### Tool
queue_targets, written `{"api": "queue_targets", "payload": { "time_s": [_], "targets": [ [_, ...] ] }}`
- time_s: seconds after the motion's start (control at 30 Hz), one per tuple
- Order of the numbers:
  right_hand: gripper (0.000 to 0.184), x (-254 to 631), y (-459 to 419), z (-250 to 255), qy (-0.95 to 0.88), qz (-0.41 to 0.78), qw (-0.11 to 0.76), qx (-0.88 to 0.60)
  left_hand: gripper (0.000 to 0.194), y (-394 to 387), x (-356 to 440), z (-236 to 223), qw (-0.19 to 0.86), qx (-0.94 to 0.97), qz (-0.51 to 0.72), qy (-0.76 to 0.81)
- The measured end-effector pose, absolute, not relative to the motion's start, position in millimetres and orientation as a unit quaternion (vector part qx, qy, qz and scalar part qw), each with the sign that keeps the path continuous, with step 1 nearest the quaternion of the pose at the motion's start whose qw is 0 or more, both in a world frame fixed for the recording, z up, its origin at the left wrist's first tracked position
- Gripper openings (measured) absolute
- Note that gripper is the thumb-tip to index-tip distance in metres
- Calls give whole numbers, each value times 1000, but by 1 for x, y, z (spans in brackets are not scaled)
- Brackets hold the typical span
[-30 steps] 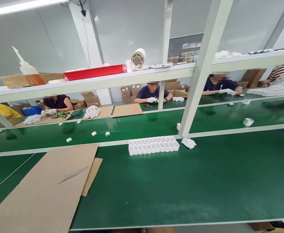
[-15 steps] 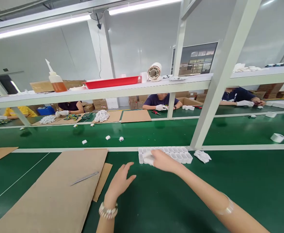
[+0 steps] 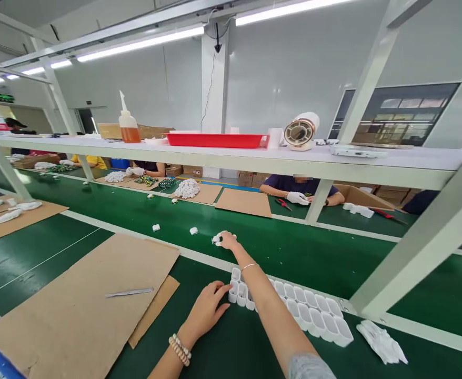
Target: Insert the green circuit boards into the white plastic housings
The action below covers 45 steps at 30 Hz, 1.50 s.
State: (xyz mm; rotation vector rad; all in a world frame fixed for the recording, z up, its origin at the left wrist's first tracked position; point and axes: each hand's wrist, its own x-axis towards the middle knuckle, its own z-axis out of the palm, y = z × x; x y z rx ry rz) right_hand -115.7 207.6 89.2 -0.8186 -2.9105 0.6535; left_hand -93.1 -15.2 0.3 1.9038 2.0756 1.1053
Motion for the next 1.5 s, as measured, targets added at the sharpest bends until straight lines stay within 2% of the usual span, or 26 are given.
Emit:
{"api": "queue_targets", "payload": {
  "time_s": [0.17, 0.27, 0.37, 0.47, 0.57, 0.7, 0.83, 0.9, 1.0, 1.1, 1.27, 1.5],
  "targets": [
    [27, -98, 224, 87, -907, 349, 78, -224, 39, -17, -94, 1, 100, 614, 390, 679],
    [31, -55, 220, 88, -870, 439, 130, -180, 54, -9, -95, -3, 138, 594, 417, 674],
    [47, 3, 199, 90, -831, 507, 183, -139, 64, 0, -94, -8, 169, 580, 438, 666],
    [57, 57, 171, 95, -798, 545, 224, -125, 54, 1, -91, -4, 171, 571, 458, 659],
    [57, 94, 143, 108, -763, 571, 268, -143, 37, -3, -85, 21, 144, 570, 483, 649],
    [48, 120, 111, 138, -758, 543, 321, -166, 34, -7, -68, 84, 66, 580, 559, 589],
    [40, 140, 87, 159, -762, 471, 429, -120, 39, -6, -45, 142, -129, 623, 589, 499],
    [41, 149, 79, 162, -770, 422, 470, -91, 41, -5, -37, 156, -171, 637, 588, 469],
    [52, 157, 69, 161, -781, 359, 507, -61, 40, -4, -30, 159, -158, 663, 592, 431],
    [60, 159, 63, 162, -798, 327, 506, -30, 41, -3, -28, 151, -150, 686, 570, 426],
    [59, 156, 58, 167, -828, 278, 487, -15, 49, -2, -29, 144, -170, 694, 555, 426],
    [56, 158, 55, 167, -843, 231, 484, -47, 47, 0, -28, 144, -195, 686, 541, 446]
  ]
}}
